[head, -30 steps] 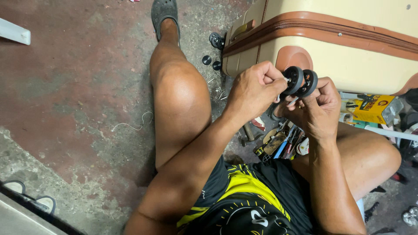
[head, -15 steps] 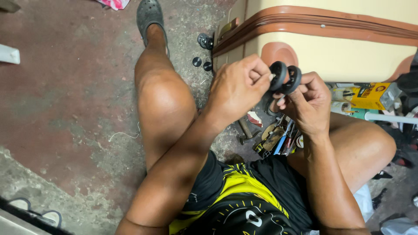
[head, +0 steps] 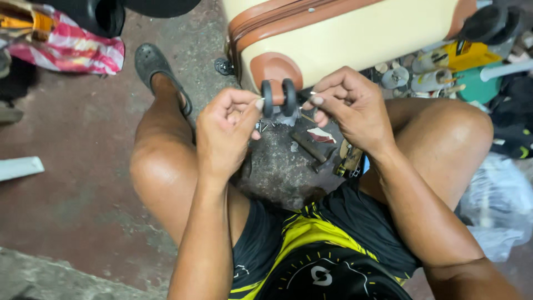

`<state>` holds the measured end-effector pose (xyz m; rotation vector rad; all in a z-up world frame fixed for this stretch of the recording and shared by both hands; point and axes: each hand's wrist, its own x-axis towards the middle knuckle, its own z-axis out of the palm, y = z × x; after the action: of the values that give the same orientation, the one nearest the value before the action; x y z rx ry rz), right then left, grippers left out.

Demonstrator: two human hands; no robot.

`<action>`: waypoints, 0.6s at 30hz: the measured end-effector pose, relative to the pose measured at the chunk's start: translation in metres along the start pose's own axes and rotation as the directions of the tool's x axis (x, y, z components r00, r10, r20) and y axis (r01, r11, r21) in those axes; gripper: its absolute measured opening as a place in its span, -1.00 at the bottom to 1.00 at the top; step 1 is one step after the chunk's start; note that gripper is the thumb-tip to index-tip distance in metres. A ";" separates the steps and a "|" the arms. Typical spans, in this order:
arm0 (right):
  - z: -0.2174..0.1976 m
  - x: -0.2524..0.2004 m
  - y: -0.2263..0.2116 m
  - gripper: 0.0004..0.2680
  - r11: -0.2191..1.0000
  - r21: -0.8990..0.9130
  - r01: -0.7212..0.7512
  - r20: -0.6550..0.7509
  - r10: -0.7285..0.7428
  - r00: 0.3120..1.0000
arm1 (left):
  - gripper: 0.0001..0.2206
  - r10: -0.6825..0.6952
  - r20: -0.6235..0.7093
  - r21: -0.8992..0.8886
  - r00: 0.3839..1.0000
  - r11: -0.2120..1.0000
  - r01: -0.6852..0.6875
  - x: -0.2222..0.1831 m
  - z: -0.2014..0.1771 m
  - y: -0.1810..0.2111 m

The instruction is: The person assembles a suitcase wheel by inserting a metal axle through the wheel and plastic housing.

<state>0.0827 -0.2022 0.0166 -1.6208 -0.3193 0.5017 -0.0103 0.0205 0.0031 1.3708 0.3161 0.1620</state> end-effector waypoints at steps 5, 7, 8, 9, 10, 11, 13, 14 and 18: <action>0.007 -0.001 0.004 -0.95 0.988 -0.006 -0.155 -0.011 0.154 0.988 | -0.92 -0.103 -0.048 0.038 0.994 0.994 0.105 -0.002 -0.001 0.004; 0.009 0.000 0.006 -0.94 0.995 0.082 -0.048 0.050 0.044 0.998 | -0.91 -0.110 -0.046 0.018 0.993 0.994 0.110 -0.002 -0.001 0.003; 0.009 0.001 0.006 -0.94 0.992 0.125 0.004 0.080 -0.014 0.997 | -0.91 -0.107 -0.044 -0.001 0.993 0.994 0.108 -0.002 -0.003 0.002; 0.008 0.001 0.006 -0.93 0.995 0.096 0.004 0.084 -0.012 0.996 | -0.90 -0.105 -0.044 -0.022 0.993 0.994 0.104 -0.002 -0.004 0.000; 0.007 0.000 0.006 -0.92 0.998 0.067 0.004 0.088 -0.010 0.996 | -0.90 -0.112 -0.044 -0.048 0.993 0.993 0.110 -0.002 -0.004 -0.002; 0.005 0.000 0.007 -0.92 0.999 0.038 0.001 0.096 -0.005 0.995 | -0.90 -0.121 -0.048 -0.076 0.991 0.990 0.117 -0.003 -0.005 -0.005; 0.003 -0.001 0.008 -0.92 0.994 0.107 0.020 0.104 -0.031 0.994 | -0.90 -0.142 -0.049 -0.139 0.989 0.981 0.134 -0.003 -0.007 -0.011; 0.003 0.000 0.008 -0.92 0.990 0.140 0.031 0.108 -0.046 0.993 | -0.90 -0.153 -0.045 -0.174 0.987 0.974 0.143 -0.003 -0.008 -0.014; 0.003 -0.001 0.006 -0.90 0.958 0.280 -0.064 0.126 0.029 0.992 | -0.90 -0.193 -0.045 -0.238 0.980 0.955 0.177 -0.002 -0.009 -0.024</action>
<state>0.0798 -0.2003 0.0104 -1.3244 -0.2854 0.6534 -0.0172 0.0238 -0.0216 1.0976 0.4663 0.0862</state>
